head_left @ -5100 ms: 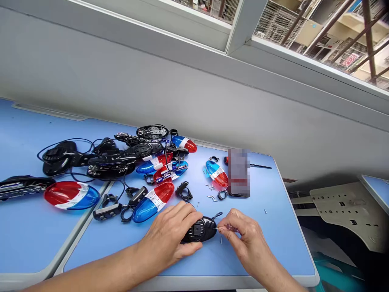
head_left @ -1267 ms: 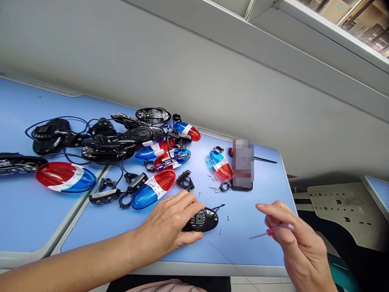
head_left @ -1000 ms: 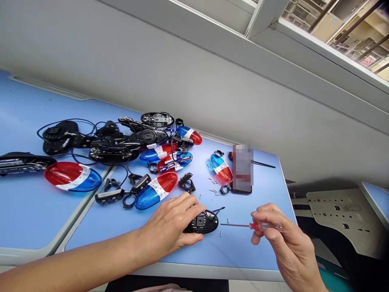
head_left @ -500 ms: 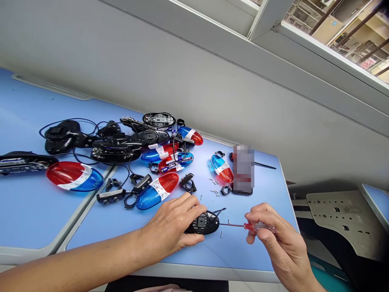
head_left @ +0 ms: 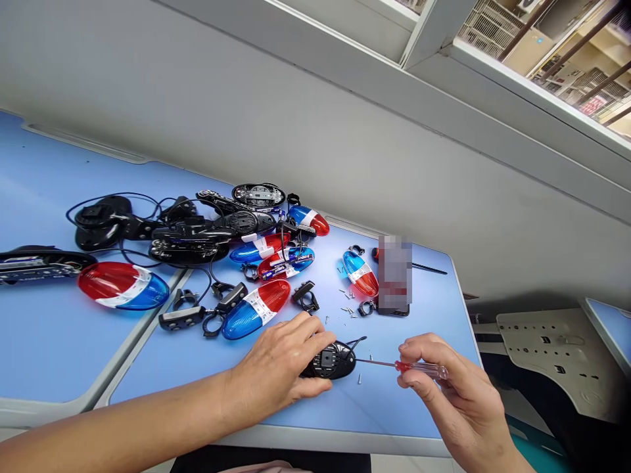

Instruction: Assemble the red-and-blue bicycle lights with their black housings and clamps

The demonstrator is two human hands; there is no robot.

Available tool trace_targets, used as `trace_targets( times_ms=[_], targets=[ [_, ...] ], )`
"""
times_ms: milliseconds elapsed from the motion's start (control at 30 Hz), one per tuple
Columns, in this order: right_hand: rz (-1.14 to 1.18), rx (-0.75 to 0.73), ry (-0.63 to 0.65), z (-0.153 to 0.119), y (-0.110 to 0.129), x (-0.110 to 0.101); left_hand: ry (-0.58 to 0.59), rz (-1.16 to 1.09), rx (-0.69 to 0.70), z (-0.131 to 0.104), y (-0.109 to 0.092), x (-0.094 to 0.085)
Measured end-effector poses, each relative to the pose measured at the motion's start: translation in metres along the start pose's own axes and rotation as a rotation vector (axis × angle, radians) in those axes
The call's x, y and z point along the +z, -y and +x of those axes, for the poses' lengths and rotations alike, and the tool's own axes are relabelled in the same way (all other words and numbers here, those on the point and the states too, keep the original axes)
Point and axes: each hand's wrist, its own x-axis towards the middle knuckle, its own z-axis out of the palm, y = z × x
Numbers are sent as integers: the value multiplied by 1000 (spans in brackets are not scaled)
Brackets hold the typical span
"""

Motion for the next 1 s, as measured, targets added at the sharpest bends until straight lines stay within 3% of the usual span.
trace_targets(
  times_ms=[533, 700, 767, 833, 900, 1000],
  targets=[
    [-29, 6, -12, 2, 0, 4, 2, 21, 1, 1, -2, -2],
    [-272, -35, -127, -6, -3, 3, 14, 28, -5, 1, -2, -2],
    [-428, -154, -38, -9, -3, -2, 15, 23, -7, 1, -1, -1],
    [-558, -275, 184, -8, 1, -11, 23, 18, -11, 1, 0, 0],
    [-649, -324, 373, 0, 10, -19, 36, 18, -15, 1, 1, 1],
    [-766, -364, 503, 16, 24, -25, 34, 33, -10, 0, 1, 2]
  ],
)
